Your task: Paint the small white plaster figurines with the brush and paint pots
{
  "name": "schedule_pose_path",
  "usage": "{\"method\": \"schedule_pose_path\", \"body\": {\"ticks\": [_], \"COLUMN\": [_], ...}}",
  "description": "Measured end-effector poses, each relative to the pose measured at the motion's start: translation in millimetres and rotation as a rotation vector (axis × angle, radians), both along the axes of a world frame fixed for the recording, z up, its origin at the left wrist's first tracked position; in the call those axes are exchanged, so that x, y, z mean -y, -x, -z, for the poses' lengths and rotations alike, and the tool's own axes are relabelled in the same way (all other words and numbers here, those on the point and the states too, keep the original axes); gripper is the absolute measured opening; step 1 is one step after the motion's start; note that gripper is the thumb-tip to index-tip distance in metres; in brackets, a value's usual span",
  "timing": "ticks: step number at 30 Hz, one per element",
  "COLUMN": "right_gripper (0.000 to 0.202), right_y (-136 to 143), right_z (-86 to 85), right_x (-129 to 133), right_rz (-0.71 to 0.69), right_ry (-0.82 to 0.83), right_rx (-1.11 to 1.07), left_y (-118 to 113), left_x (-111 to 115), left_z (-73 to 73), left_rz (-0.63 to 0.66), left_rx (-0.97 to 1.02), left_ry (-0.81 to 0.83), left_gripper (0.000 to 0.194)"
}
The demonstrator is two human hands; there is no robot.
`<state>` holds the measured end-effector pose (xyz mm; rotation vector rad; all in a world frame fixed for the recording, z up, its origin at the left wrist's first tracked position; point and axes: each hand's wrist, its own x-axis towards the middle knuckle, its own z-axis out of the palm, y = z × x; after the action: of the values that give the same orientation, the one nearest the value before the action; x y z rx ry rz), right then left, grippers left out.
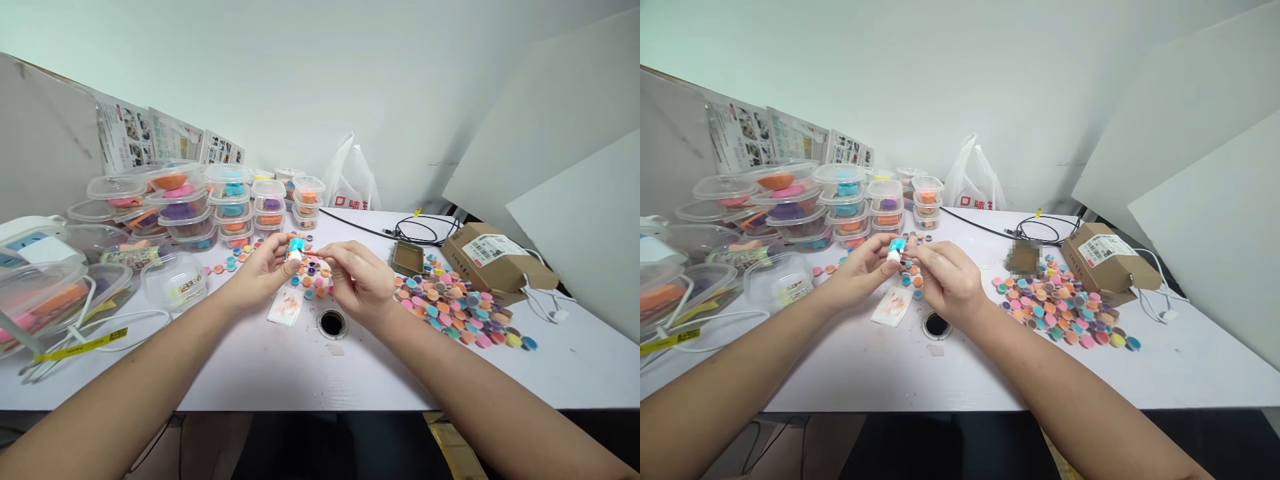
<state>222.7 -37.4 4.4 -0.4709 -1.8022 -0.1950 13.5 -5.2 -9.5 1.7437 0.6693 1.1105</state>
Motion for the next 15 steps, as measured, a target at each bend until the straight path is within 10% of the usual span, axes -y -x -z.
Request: {"method": "schedule_pose_path", "body": {"ticks": [15], "right_gripper": [0.042], "right_y": [-1.5], "right_z": [3.6], "right_x": [-3.7], "right_rz": [-0.038], "right_ry": [-0.055], "right_rx": [0.005], "left_y": [1.2], "left_x": [-0.1], "left_z": [2.8], "left_rz": [-0.002], "left_rx": [-0.002], "left_ry": [-0.012], "left_gripper": [0.046]}}
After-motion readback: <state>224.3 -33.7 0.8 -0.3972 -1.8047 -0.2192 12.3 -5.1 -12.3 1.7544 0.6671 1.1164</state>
